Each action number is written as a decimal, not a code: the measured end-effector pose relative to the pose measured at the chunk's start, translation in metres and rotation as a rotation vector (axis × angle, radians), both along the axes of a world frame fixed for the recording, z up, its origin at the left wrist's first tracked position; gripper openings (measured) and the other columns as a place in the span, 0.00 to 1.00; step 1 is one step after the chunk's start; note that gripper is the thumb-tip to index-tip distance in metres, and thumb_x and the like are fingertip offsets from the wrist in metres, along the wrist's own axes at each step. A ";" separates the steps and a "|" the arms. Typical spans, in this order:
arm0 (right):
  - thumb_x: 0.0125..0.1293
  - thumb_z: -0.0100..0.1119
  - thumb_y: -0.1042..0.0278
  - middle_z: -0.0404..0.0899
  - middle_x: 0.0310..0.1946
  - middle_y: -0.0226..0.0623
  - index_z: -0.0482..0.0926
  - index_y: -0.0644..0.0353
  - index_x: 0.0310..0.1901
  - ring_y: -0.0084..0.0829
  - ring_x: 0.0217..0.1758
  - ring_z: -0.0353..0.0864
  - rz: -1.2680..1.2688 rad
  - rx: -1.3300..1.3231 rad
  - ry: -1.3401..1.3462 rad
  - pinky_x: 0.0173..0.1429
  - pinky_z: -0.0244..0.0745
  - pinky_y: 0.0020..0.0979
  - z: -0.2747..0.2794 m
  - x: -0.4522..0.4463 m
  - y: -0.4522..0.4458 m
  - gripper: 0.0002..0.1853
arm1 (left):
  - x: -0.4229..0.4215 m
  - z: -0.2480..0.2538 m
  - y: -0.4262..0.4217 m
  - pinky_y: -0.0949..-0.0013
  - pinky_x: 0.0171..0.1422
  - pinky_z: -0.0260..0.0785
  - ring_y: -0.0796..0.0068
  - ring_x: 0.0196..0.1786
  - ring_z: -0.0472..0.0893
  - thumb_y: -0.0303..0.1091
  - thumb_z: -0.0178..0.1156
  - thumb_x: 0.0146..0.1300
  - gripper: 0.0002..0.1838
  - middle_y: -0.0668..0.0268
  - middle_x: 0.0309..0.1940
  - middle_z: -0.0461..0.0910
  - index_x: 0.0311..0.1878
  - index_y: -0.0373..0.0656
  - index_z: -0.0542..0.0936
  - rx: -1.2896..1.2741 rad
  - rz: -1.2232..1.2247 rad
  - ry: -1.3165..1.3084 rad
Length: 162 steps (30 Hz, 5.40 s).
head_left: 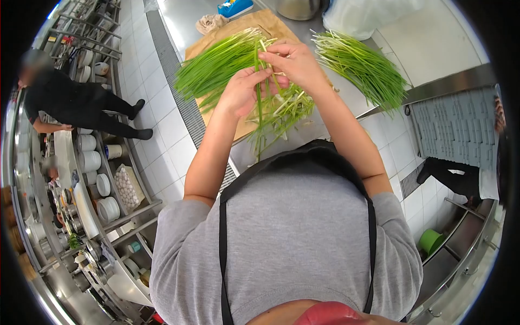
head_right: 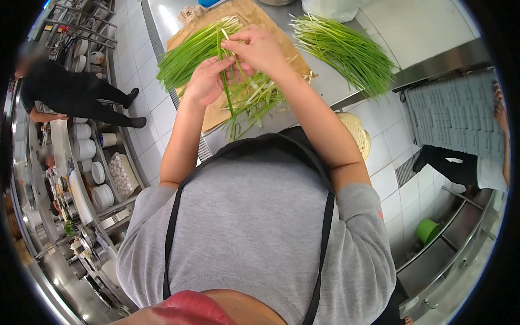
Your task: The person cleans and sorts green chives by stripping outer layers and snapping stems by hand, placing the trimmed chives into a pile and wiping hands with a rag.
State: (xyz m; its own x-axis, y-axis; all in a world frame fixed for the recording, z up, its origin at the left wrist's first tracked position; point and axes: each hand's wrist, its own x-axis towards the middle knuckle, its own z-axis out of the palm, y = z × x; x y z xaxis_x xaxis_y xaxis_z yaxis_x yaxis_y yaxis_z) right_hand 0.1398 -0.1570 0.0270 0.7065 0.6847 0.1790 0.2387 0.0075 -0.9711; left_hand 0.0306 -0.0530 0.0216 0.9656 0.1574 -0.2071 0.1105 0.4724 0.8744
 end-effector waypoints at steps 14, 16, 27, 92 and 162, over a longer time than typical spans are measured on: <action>0.44 0.63 0.67 0.71 0.39 0.29 0.80 0.54 0.26 0.30 0.39 0.70 -0.108 0.098 -0.683 0.46 0.62 0.33 -0.014 -0.035 -0.005 0.05 | 0.008 0.010 -0.017 0.64 0.50 0.68 0.63 0.47 0.74 0.34 0.39 0.66 0.15 0.54 0.47 0.71 0.52 0.37 0.66 -0.256 0.427 -0.117; 0.45 0.63 0.68 0.71 0.38 0.29 0.80 0.55 0.25 0.30 0.39 0.71 -0.129 0.155 -0.657 0.46 0.63 0.34 -0.015 -0.033 -0.006 0.05 | 0.008 0.007 -0.015 0.63 0.52 0.67 0.61 0.50 0.73 0.34 0.39 0.66 0.15 0.53 0.49 0.70 0.52 0.37 0.66 -0.246 0.439 -0.141; 0.52 0.60 0.67 0.73 0.33 0.35 0.78 0.58 0.35 0.28 0.33 0.73 -0.085 -0.094 -0.441 0.38 0.68 0.27 -0.018 -0.002 -0.033 0.08 | -0.004 0.005 0.001 0.62 0.51 0.67 0.61 0.50 0.73 0.33 0.41 0.65 0.14 0.54 0.48 0.72 0.49 0.36 0.68 -0.238 0.445 -0.109; 0.61 0.53 0.65 0.57 0.12 0.15 0.75 0.62 0.36 0.11 0.11 0.48 -0.005 0.109 0.793 0.14 0.43 0.18 0.003 -0.020 -0.023 0.09 | -0.003 -0.030 -0.034 0.83 0.17 0.40 0.91 0.15 0.50 0.41 0.43 0.66 0.14 0.80 0.14 0.54 0.28 0.44 0.67 0.290 0.218 -0.071; 0.51 0.56 0.67 0.78 0.28 0.40 0.79 0.58 0.32 0.37 0.30 0.76 -0.422 -0.574 -0.649 0.36 0.70 0.33 -0.033 0.175 -0.150 0.07 | -0.049 -0.051 -0.007 0.78 0.37 0.66 0.79 0.30 0.75 0.27 0.62 0.50 0.10 0.63 0.27 0.78 0.37 0.38 0.78 0.886 0.356 -0.065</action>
